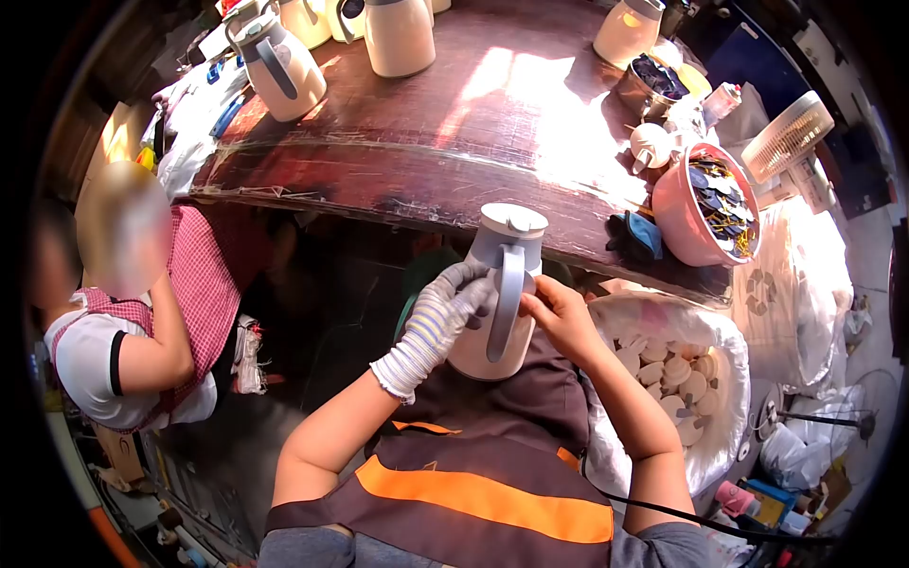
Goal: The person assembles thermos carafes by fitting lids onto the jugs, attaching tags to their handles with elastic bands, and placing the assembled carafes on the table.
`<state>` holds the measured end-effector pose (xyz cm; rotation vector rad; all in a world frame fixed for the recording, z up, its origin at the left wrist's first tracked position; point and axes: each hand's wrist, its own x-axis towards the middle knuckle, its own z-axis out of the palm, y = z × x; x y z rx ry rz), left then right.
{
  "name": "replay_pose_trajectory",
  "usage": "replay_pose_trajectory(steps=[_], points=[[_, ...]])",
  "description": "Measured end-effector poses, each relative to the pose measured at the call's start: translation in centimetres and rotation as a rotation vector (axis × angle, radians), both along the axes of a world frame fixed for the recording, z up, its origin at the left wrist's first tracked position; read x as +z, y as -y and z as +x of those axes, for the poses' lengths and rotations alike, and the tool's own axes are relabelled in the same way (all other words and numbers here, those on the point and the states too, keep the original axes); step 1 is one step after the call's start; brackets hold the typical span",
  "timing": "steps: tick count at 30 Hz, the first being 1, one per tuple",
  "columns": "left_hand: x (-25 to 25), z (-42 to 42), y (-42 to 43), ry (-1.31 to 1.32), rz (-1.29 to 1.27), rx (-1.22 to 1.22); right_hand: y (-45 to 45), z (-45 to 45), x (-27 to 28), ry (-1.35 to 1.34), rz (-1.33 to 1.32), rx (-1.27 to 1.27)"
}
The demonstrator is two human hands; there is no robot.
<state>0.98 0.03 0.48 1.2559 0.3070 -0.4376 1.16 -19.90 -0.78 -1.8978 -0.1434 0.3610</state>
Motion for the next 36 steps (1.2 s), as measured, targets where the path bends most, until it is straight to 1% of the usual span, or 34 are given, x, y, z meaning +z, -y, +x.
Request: replay_pose_trajectory(steps=[1,2,3,5,6,7,9,10,11,12,13,15,16,18,19,21,22,23,24,25,27,28,29,31,32,33,34,35,36], points=[[0.0,-0.1,0.1,0.135,0.149,-0.069,-0.1,0.2,0.2,0.015,0.03,0.039],[-1.0,0.0,-0.1,0.2,0.105,-0.093,0.1,0.4,0.2,-0.02,0.007,0.111],[-0.9,0.3,-0.1,0.202,0.1,-0.086,0.1,0.3,0.1,-0.018,0.001,0.117],[-0.8,1.0,-0.4,0.091,0.112,-0.073,0.0,0.0,-0.2,-0.029,0.117,0.028],[-0.7,0.9,-0.2,0.071,0.133,-0.04,-0.1,0.1,1.4,-0.068,0.012,0.001],[-0.7,0.8,0.0,0.069,0.132,-0.036,0.3,0.2,1.2,-0.128,0.004,-0.015],[-0.7,0.6,0.1,0.012,0.059,-0.004,1.1,0.2,0.6,-0.171,0.135,-0.064],[-1.5,0.5,0.1,0.044,0.021,0.047,1.4,0.1,0.6,-0.174,0.135,-0.063],[-1.6,0.5,0.0,0.041,0.021,0.049,1.6,0.1,0.6,-0.169,0.259,-0.079],[-1.5,0.7,-0.1,0.045,-0.033,0.136,1.9,0.2,0.6,-0.162,0.382,-0.094],[-1.4,0.9,-0.2,0.05,-0.089,0.225,2.5,0.3,0.5,-0.265,0.599,-0.1],[-1.4,1.1,-0.5,0.068,-0.116,0.261,2.4,0.2,1.0,-0.337,1.043,-0.1],[-0.8,1.1,-0.2,0.115,-0.123,0.311,2.2,0.4,0.8,-0.297,1.108,-0.118],[0.4,1.1,0.0,0.204,-0.131,0.392,2.0,0.7,1.1,-0.313,1.103,-0.075],[0.4,1.2,0.2,0.216,-0.122,0.396,1.6,1.0,1.4,-0.327,1.095,-0.033],[0.4,0.8,0.5,0.512,-0.002,0.402,0.8,1.2,3.2,-0.374,0.884,-0.074],[0.6,0.2,0.6,0.576,-0.012,0.363,0.3,1.3,4.4,-0.374,0.788,-0.074],[0.5,0.0,-0.3,0.829,0.298,0.215,-0.2,1.4,5.4,-0.373,0.691,-0.072],[1.9,0.1,-0.9,1.041,0.516,0.105,-0.5,1.3,5.9,-0.373,0.692,-0.041],[3.2,0.2,-1.1,1.242,0.735,-0.018,-0.6,1.5,5.8,-0.317,0.641,0.039],[2.8,-0.1,-0.5,1.303,0.719,0.004,-0.9,1.3,5.6,-0.22,0.504,0.116],[2.7,0.0,-0.8,1.28,0.69,-0.026,-0.7,1.3,5.8,-0.268,0.459,0.126],[2.0,-0.5,-0.4,1.28,0.695,-0.021,-1.0,1.2,5.5,-0.172,0.455,0.1],[-0.7,-1.2,1.2,0.726,0.393,0.185,-1.3,0.9,5.6,0.029,0.24,0.03],[-2.2,-1.1,1.2,0.595,0.278,0.086,-1.5,0.8,5.5,0.03,0.241,0.036],[-2.0,-1.0,1.6,0.477,0.077,0.037,-1.9,0.6,5.3,0.123,0.127,0.01],[-2.3,-0.8,2.0,0.424,0.101,-0.032,-2.5,0.5,5.3,0.218,0.013,-0.015],[-2.5,-0.6,2.2,0.376,0.126,-0.096,-3.3,0.2,5.6,0.227,0.002,-0.038],[-2.0,-0.8,2.0,0.22,-0.13,-0.108,-3.4,0.4,6.1,0.29,0.004,-0.034]])
